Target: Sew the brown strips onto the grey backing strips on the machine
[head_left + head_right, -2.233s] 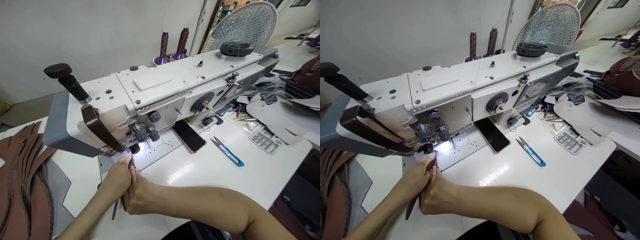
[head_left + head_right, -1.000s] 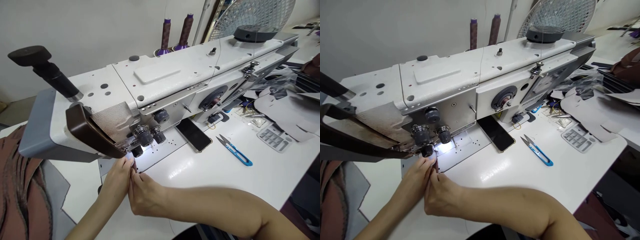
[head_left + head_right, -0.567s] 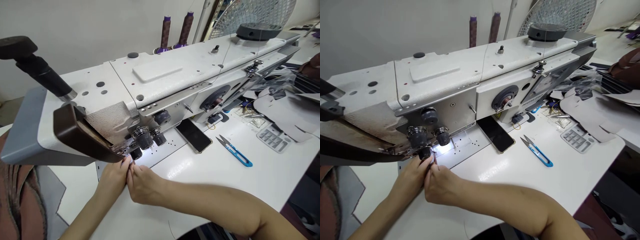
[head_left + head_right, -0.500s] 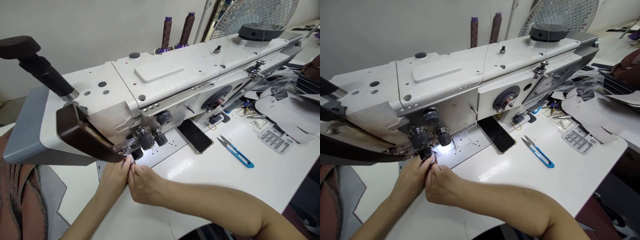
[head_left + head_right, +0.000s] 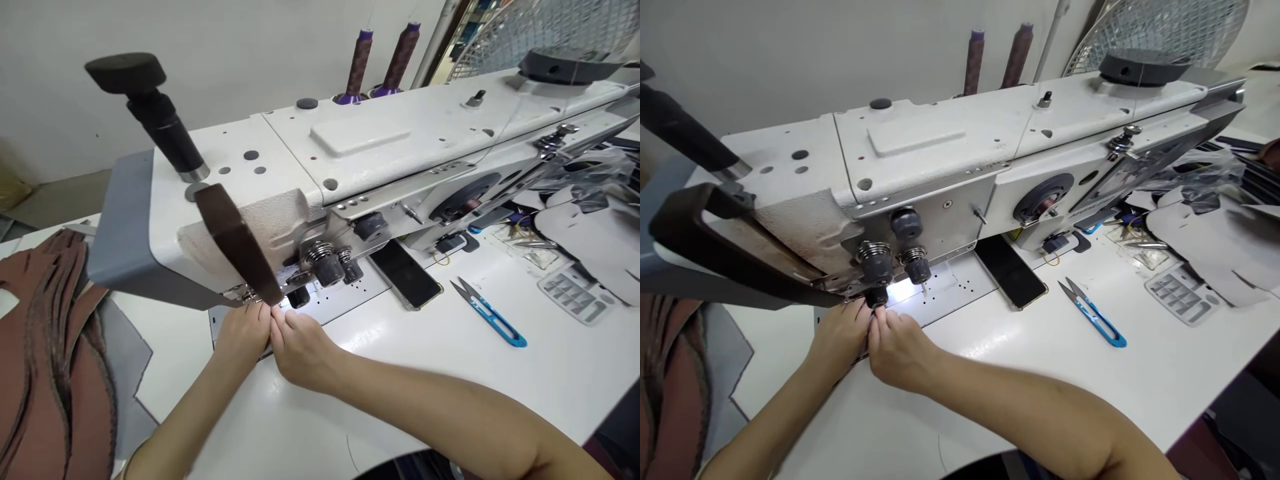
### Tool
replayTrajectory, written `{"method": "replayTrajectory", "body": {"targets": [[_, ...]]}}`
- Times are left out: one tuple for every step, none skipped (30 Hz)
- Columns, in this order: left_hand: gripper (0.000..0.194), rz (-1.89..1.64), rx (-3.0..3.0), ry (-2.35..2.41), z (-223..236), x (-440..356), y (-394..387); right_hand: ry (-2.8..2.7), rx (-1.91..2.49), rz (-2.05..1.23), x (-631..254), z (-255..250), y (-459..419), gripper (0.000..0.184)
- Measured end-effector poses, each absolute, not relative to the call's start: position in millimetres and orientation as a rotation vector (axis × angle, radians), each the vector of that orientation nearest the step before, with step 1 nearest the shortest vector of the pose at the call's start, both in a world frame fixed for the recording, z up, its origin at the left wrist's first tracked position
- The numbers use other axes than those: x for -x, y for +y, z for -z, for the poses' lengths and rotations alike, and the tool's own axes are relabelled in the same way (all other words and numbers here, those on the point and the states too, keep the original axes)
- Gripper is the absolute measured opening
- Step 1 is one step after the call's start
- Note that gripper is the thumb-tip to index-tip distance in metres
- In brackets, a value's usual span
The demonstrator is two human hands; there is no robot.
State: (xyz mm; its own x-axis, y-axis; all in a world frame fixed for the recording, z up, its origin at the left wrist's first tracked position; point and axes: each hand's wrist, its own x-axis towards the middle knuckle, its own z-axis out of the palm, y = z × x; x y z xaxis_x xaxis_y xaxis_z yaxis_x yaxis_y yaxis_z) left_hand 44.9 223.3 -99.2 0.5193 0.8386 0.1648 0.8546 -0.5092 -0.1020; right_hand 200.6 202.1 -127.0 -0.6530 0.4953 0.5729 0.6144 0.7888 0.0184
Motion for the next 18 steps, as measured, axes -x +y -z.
{"method": "replayTrajectory", "body": {"targets": [[0.033, 0.098, 2.595, -1.510, 97.8, -45.4, 224.3, -2.438, 0.833, 0.274, -201.0, 127.1, 201.7, 0.037], [0.033, 0.055, 2.599, -1.566, 96.2, -46.0, 225.3, -2.455, 0.841, 0.265, -201.5, 127.0, 201.3, 0.038], [0.032, 0.013, 2.600, -1.620, 94.4, -46.5, 226.4, -2.465, 0.850, 0.260, -202.0, 126.7, 201.0, 0.038], [0.031, -0.028, 2.599, -1.668, 92.8, -46.8, 227.5, -2.468, 0.855, 0.260, -202.5, 126.3, 200.7, 0.038], [0.030, -0.066, 2.597, -1.711, 91.2, -47.1, 228.6, -2.465, 0.856, 0.264, -203.0, 125.9, 200.5, 0.038], [0.029, -0.095, 2.595, -1.744, 89.7, -47.1, 229.8, -2.460, 0.860, 0.268, -203.4, 125.5, 200.4, 0.037], [0.029, -0.115, 2.595, -1.763, 88.4, -47.1, 231.0, -2.459, 0.862, 0.270, -203.7, 125.1, 200.3, 0.037], [0.029, -0.123, 2.598, -1.767, 87.1, -47.0, 232.0, -2.463, 0.867, 0.268, -204.0, 124.9, 200.2, 0.037], [0.030, -0.122, 2.605, -1.756, 86.0, -47.0, 233.0, -2.471, 0.873, 0.261, -204.2, 124.9, 200.1, 0.037], [0.030, -0.118, 2.612, -1.739, 85.0, -47.0, 233.8, -2.486, 0.879, 0.251, -204.3, 125.0, 200.1, 0.037], [0.031, -0.117, 2.619, -1.718, 84.1, -47.1, 234.5, -2.502, 0.883, 0.241, -204.3, 125.2, 200.0, 0.038], [0.031, -0.121, 2.620, -1.701, 83.3, -47.3, 235.0, -2.519, 0.883, 0.231, -204.3, 125.6, 200.0, 0.038], [0.031, -0.129, 2.618, -1.692, 82.8, -47.6, 235.3, -2.528, 0.884, 0.224, -204.2, 125.9, 200.0, 0.038], [0.030, -0.135, 2.614, -1.691, 82.5, -47.9, 235.4, -2.530, 0.881, 0.224, -204.1, 126.2, 200.0, 0.038], [0.030, -0.137, 2.611, -1.693, 82.6, -48.2, 235.2, -2.528, 0.877, 0.230, -204.0, 126.5, 200.0, 0.038], [0.030, -0.135, 2.614, -1.695, 83.0, -48.4, 234.9, -2.523, 0.878, 0.241, -203.9, 126.6, 200.0, 0.039], [0.030, -0.128, 2.623, -1.698, 83.9, -48.7, 234.4, -2.517, 0.879, 0.254, -203.9, 126.7, 199.9, 0.039], [0.030, -0.114, 2.636, -1.702, 85.2, -48.9, 233.9, -2.515, 0.880, 0.265, -203.9, 126.8, 199.9, 0.040]]}}
